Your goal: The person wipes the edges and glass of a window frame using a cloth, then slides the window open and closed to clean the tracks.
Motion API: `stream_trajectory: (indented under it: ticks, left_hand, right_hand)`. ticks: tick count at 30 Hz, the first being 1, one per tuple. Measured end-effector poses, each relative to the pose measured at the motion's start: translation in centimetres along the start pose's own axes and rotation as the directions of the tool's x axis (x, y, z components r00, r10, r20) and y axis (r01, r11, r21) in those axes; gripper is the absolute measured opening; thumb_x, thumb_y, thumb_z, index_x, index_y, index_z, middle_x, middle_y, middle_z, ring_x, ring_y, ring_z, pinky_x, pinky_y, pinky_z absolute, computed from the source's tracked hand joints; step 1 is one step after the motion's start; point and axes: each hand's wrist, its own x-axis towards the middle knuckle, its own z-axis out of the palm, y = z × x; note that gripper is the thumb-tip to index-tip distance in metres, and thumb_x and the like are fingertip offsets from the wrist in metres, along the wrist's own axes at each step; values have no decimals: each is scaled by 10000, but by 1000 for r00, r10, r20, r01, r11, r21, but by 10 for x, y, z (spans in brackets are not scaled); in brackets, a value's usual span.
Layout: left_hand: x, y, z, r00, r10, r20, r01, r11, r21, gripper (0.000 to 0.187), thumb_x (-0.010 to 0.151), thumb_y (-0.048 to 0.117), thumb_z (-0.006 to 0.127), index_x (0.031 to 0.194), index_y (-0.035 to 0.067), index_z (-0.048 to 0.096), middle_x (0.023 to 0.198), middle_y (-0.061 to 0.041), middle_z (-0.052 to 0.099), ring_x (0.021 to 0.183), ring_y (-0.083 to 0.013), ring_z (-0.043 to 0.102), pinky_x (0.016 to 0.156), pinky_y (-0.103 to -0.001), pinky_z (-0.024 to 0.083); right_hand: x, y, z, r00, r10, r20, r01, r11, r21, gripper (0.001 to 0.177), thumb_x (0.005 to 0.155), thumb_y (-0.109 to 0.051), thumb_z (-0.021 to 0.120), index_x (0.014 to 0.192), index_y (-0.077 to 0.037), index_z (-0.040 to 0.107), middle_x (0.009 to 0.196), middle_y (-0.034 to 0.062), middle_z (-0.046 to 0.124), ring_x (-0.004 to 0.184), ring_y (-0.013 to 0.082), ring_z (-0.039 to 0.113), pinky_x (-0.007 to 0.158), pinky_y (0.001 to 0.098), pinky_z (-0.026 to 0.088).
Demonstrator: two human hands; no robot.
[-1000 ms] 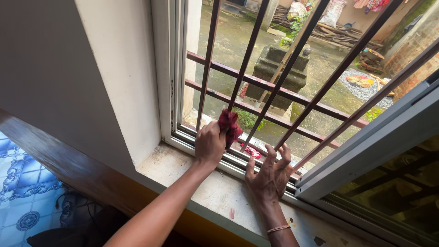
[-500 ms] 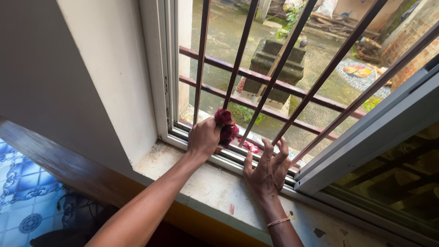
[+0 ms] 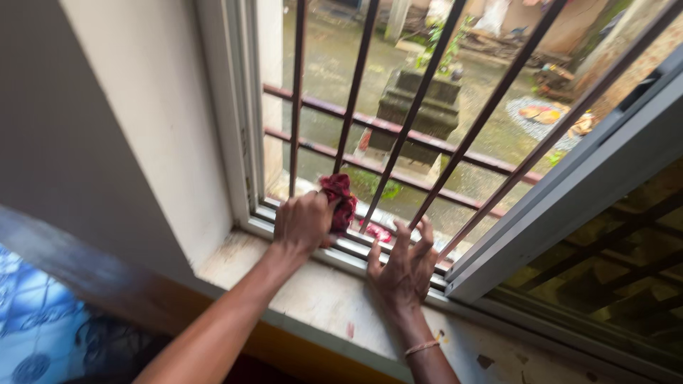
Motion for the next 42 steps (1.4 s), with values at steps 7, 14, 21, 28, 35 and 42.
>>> stream_trajectory:
  ticks: [7,14,21,28,35,42]
  left_hand:
    - [26,85,6,941,16,-338,-100,967,-233,381,1026,313,606,788,21,667,712,-161,669,567,-355,690,479,-451,552]
    - [0,53,26,994,98,52,-90,985,-148,449,1021,386,584,763,27,663,676,-121,668,537,-280,698,520,-431,574]
    - [25,69,24,968,36,-249,-116,941,-317,383,1051,338,573,852,29,680,720,-137,684,550,-299,692,486,-444,550]
    - [1,48,30,993,119,19,-116,983,-140,432,1017,355,605,706,63,671,607,-84,680,454,-236,656,519,-433,540]
    - [23,91,-7,969,176,-172,-214,947,-239,342,1030,255,573,792,17,634,671,-114,680,515,-264,695,461,-398,563]
    - [41,135,19,973,158,-169,-202,936,-290,362,1036,322,571,821,51,676,685,-177,700,611,-378,729,526,-478,574]
  right_hand:
    - [1,-3,-6,998,-59,-36,58,998,-3,739,722,-195,805,1357,-85,442,1424,246,305,1313,407,454,1012,547,406]
    - [-1,1,-2,997,-57,-55,58,998,18,696,753,-188,800,1331,-61,434,1407,241,312,1295,400,474,1014,537,416]
    - [-6,5,-2,994,-79,-76,80,997,9,677,727,-139,774,1313,-65,442,1424,238,328,1305,385,475,998,547,409]
    - [-3,14,9,998,-28,-58,30,998,48,618,720,-85,715,1259,-18,421,1367,244,352,1250,371,494,1009,504,431]
    - [-19,31,25,932,-49,-359,178,925,335,356,795,70,513,1098,-18,348,1237,222,455,1197,361,501,1069,460,432]
    - [-26,45,25,951,119,-285,34,877,479,201,850,0,520,976,-8,363,940,155,387,877,289,437,857,424,420]
